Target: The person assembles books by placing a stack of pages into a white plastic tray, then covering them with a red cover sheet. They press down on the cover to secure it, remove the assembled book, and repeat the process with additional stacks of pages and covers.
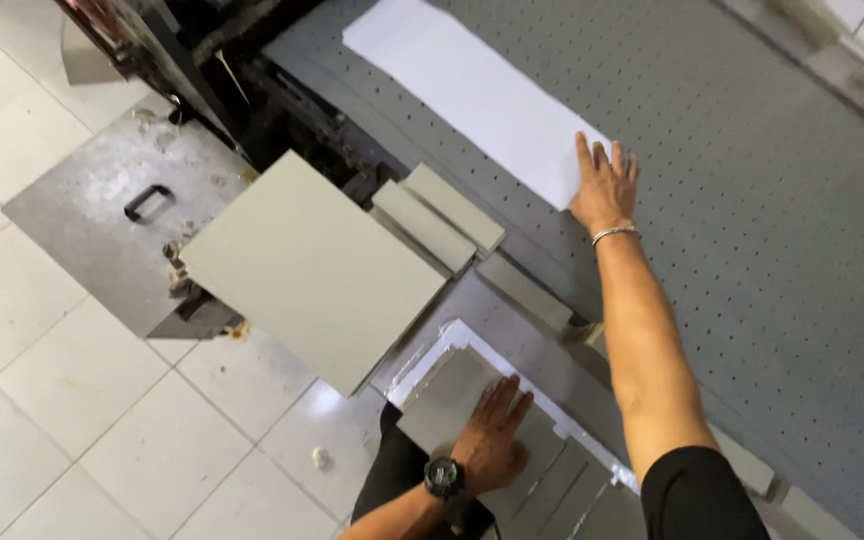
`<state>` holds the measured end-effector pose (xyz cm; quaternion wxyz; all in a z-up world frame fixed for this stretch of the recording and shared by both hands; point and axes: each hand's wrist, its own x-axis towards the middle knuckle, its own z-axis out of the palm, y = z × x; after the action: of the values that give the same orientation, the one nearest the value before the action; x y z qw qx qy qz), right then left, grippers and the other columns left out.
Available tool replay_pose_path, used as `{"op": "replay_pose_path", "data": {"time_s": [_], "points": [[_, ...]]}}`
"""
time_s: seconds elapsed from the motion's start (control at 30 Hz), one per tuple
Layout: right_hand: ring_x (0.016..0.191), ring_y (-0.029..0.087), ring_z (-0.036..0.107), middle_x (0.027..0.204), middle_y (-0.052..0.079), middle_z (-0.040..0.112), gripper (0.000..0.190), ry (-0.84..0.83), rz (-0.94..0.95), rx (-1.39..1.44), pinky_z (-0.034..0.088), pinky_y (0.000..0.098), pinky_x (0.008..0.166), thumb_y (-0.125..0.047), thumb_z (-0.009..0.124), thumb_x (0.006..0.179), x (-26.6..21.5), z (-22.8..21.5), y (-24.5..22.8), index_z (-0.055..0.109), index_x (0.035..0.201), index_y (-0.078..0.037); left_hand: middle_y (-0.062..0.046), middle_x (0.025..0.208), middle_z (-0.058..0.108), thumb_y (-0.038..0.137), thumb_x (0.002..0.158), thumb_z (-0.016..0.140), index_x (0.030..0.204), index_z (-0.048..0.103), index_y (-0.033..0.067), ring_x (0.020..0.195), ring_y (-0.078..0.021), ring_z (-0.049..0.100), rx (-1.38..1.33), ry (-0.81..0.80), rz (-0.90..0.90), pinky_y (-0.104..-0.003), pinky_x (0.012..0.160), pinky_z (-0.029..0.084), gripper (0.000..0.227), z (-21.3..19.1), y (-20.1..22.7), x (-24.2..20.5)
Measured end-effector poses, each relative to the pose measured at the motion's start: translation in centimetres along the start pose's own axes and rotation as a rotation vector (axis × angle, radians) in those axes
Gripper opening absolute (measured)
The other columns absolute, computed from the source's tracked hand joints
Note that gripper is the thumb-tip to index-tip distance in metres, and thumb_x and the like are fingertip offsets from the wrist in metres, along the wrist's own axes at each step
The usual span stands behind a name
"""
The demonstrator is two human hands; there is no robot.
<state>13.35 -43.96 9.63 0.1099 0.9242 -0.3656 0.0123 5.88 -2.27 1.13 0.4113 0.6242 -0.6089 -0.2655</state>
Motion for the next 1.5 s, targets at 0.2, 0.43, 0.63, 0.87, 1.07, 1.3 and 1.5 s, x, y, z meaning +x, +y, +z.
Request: {"op": "replay_pose_path", "data": {"time_s": [0.2, 0.43, 0.63, 0.87, 1.07, 1.3, 1.5], "points": [[0.169, 0.039, -0.012, 0.185, 0.016, -0.002, 0.111, -0.633, 0.257, 0.226, -0.006, 0.0598, 0.134, -0.07, 0.044, 0.102, -4.3, 2.3, -2.8, -0.03, 0.169, -0.021, -0.035, 0.174, 0.024, 0.027, 0.081, 0.079, 0.163, 0.04, -0.0045, 0.162, -0.0525, 0.022, 0.057, 0.003, 0.008, -0.062, 0.135, 0.013, 0.095, -0.4, 1.4, -0.2], [0.168, 0.035, -0.024, 0.186, 0.01, -0.007, 0.101, -0.775, 0.349, 0.158, -0.019, 0.0571, 0.132, -0.076, 0.025, 0.101, -4.7, 3.7, -2.2, -0.033, 0.169, -0.029, -0.036, 0.174, 0.022, 0.03, 0.085, 0.078, 0.162, 0.041, -0.0031, 0.161, -0.0546, 0.022, 0.069, -0.015, 0.002, -0.064, 0.133, 0.015, 0.092, -0.6, 1.3, -0.1], [0.163, 0.05, 0.022, 0.173, 0.025, 0.042, 0.137, -0.151, 0.167, -0.011, 0.01, 0.0624, 0.132, -0.052, 0.084, 0.089, -5.0, 3.9, 0.7, -0.016, 0.175, -0.015, -0.035, 0.173, 0.025, 0.028, 0.09, 0.079, 0.16, 0.042, -0.0055, 0.162, -0.0553, 0.023, 0.066, 0.073, 0.079, -0.065, 0.134, 0.02, 0.086, -0.7, 1.2, -0.2], [0.167, 0.045, -0.012, 0.183, 0.021, -0.009, 0.105, -0.686, 0.223, 0.317, -0.004, 0.0578, 0.135, -0.059, 0.049, 0.105, -7.4, 3.8, 3.5, -0.027, 0.17, -0.028, -0.034, 0.173, 0.027, 0.028, 0.098, 0.081, 0.164, 0.037, -0.0016, 0.162, -0.0559, 0.024, 0.046, 0.162, 0.086, -0.067, 0.132, 0.026, 0.084, -2.2, 1.3, -1.4], [0.169, 0.038, -0.01, 0.18, 0.029, -0.007, 0.096, -0.59, 0.034, 0.248, -0.005, 0.051, 0.136, -0.059, 0.037, 0.107, -11.3, 4.7, 6.3, -0.022, 0.172, -0.02, -0.03, 0.175, 0.026, 0.027, 0.098, 0.082, 0.164, 0.036, 0.0008, 0.164, -0.0524, 0.022, 0.008, 0.131, 0.069, -0.064, 0.134, 0.025, 0.085, -4.1, 1.8, -3.1], [0.165, 0.044, 0.022, 0.176, 0.031, 0.026, 0.1, -0.215, -0.098, 0.157, 0.01, 0.0564, 0.135, -0.055, 0.052, 0.105, -13.6, 4.9, 7.2, -0.004, 0.176, -0.012, -0.031, 0.175, 0.026, 0.025, 0.096, 0.084, 0.164, 0.036, 0.0007, 0.164, -0.0539, 0.022, -0.016, 0.119, 0.087, -0.064, 0.134, 0.024, 0.087, -4.8, 2.1, -3.9], [0.115, 0.031, 0.073, 0.114, 0.019, 0.079, 0.07, 0.47, -0.172, -0.106, 0.063, 0.0489, 0.104, 0.004, 0.086, 0.092, -12.0, 4.6, 8.2, 0.066, 0.157, -0.014, -0.029, 0.177, 0.025, 0.021, 0.099, 0.081, 0.168, 0.031, 0.0026, 0.166, -0.0523, 0.021, -0.011, 0.139, 0.079, -0.063, 0.135, 0.024, 0.087, -6.5, 1.8, -4.2]]}}
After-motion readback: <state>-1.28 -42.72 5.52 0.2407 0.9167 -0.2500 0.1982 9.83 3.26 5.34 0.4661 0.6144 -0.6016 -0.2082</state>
